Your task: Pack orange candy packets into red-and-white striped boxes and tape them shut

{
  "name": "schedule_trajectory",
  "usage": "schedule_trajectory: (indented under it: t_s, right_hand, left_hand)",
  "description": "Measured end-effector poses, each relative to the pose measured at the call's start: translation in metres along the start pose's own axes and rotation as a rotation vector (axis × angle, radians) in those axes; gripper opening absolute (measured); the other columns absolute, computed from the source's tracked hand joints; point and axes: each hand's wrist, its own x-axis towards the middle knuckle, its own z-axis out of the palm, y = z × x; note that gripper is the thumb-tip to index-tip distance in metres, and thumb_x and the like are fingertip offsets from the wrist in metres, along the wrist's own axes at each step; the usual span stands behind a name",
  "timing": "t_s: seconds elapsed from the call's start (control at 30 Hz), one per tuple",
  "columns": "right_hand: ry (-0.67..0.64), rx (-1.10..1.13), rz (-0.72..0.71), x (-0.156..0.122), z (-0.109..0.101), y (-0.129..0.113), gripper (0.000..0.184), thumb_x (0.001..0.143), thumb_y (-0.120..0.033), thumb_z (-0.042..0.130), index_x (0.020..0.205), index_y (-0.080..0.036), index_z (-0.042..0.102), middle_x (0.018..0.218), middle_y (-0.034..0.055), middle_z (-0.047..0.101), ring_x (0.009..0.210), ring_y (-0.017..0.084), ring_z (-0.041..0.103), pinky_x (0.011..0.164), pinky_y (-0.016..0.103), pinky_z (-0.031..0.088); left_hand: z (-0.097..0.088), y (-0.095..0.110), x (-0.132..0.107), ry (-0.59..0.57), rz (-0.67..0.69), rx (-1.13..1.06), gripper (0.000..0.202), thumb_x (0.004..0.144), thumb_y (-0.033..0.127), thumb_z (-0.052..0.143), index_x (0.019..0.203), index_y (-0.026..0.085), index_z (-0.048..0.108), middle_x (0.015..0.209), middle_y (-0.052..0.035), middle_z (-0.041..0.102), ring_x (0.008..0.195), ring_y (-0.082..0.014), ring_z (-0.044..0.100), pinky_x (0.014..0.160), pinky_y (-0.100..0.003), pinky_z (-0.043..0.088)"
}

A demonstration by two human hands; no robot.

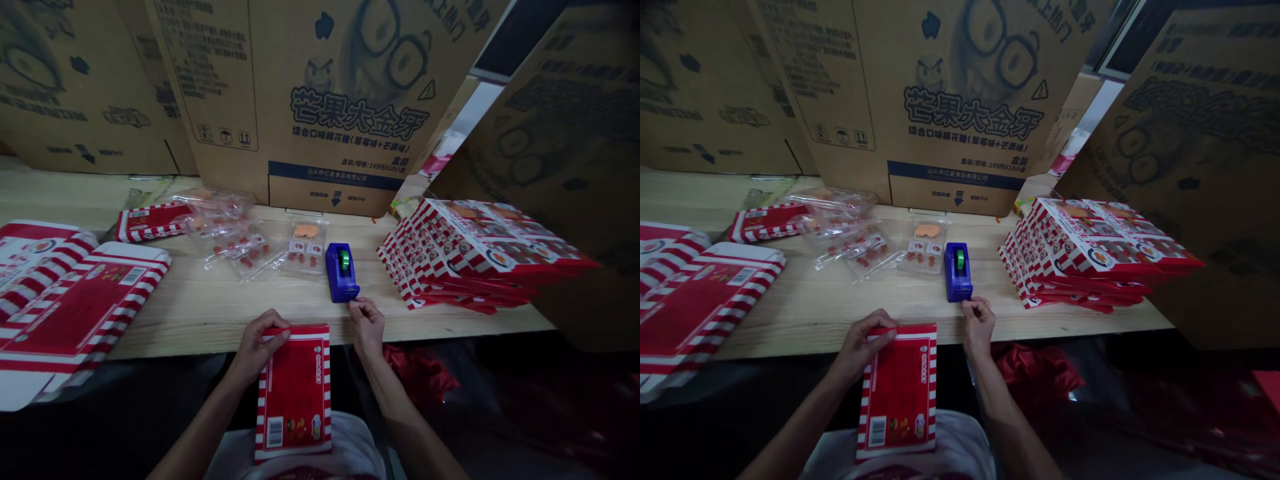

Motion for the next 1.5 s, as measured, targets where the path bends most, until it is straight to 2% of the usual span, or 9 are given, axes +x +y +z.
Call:
schedule_trajectory:
  t_s: [0.3,0.4,0.67,0.93,1.03,1.17,1.33,1.43,1.5]
  right_hand:
    - [-1.397,-0.420,-0.168,0.022,0.031,-0.114,0.023,0.082,-0.035,0.062,0.069,-0.017,0.067,0.075,0.0010,0.059,0.072,0.016,0.054,0.071,0.027,0.042]
    - [-1.611,-0.583,-0.358,0.028,0.059,-0.127,0.013,0.076,-0.022,0.068,0.065,-0.017,0.066,0.069,-0.0017,0.058,0.064,0.013,0.051,0.065,0.024,0.037]
    - [-1.391,-0.761,-0.366,0.017,0.064,-0.113,0.025,0.061,-0.029,0.084,0.066,-0.017,0.062,0.059,-0.0038,0.057,0.057,0.012,0.050,0.055,0.022,0.030]
    - [-1.435,-0.188,0.685,0.007,0.050,-0.078,0.043,0.053,-0.049,0.081,0.061,-0.016,0.056,0.053,-0.0071,0.053,0.045,0.007,0.042,0.047,0.020,0.030]
    - [-1.361,-0.093,0.788,0.002,0.047,-0.069,0.045,0.049,-0.050,0.082,0.059,-0.016,0.054,0.052,-0.0076,0.050,0.043,0.006,0.040,0.047,0.020,0.030]
    - [-1.507,-0.209,0.559,0.012,0.051,-0.092,0.041,0.062,-0.052,0.076,0.061,-0.015,0.059,0.053,-0.0066,0.050,0.047,0.007,0.038,0.048,0.021,0.027]
    - [-1.674,-0.674,-0.214,0.014,0.061,-0.138,0.029,0.063,-0.040,0.080,0.061,-0.017,0.064,0.052,-0.0066,0.048,0.051,0.009,0.039,0.050,0.023,0.023]
    - [-1.595,-0.744,-0.424,0.006,0.057,-0.151,0.024,0.065,-0.030,0.081,0.058,-0.018,0.061,0.055,-0.0051,0.053,0.053,0.011,0.044,0.052,0.024,0.026]
    - [-1.529,-0.753,-0.450,0.003,0.047,-0.161,0.020,0.070,-0.029,0.078,0.062,-0.020,0.062,0.060,-0.0034,0.058,0.056,0.012,0.049,0.054,0.024,0.029]
  left_hand:
    - [0.014,0.016,0.003,-0.093,-0.011,0.005,0.018,0.085,0.030,0.060,0.073,0.017,0.060,0.078,-0.0013,0.056,0.076,-0.0160,0.053,0.071,-0.027,0.040]
    - [0.017,0.019,0.004,-0.095,0.006,0.027,0.018,0.084,0.029,0.059,0.072,0.016,0.062,0.077,-0.0019,0.057,0.076,-0.0167,0.054,0.073,-0.028,0.041]
    - [0.013,0.023,0.001,-0.071,0.026,0.079,0.016,0.084,0.029,0.061,0.075,0.016,0.064,0.077,-0.0015,0.056,0.075,-0.0170,0.055,0.073,-0.028,0.042]
    - [0.011,0.040,-0.010,-0.106,0.131,0.091,0.013,0.086,0.028,0.061,0.084,0.017,0.066,0.082,-0.0041,0.060,0.079,-0.0187,0.058,0.075,-0.031,0.043]
    - [0.009,0.046,-0.014,-0.115,0.157,0.076,0.011,0.087,0.027,0.061,0.084,0.018,0.067,0.082,-0.0041,0.061,0.080,-0.0189,0.059,0.076,-0.031,0.044]
    - [0.014,0.052,-0.017,-0.087,0.157,0.089,0.013,0.087,0.029,0.060,0.083,0.018,0.068,0.082,-0.0047,0.060,0.079,-0.0182,0.058,0.075,-0.031,0.044]
    - [0.010,0.055,-0.013,-0.144,0.150,0.042,0.026,0.084,0.040,0.064,0.095,0.018,0.071,0.090,-0.0086,0.065,0.083,-0.0206,0.061,0.076,-0.032,0.047]
    - [-0.050,0.054,-0.014,-0.053,0.124,0.226,0.050,0.079,0.046,0.068,0.122,0.021,0.061,0.117,-0.0124,0.064,0.109,-0.0269,0.059,0.094,-0.037,0.045]
    - [-0.110,0.055,-0.017,0.288,0.092,0.498,0.051,0.074,0.047,0.073,0.116,0.021,0.062,0.121,-0.0121,0.063,0.116,-0.0308,0.055,0.102,-0.043,0.040]
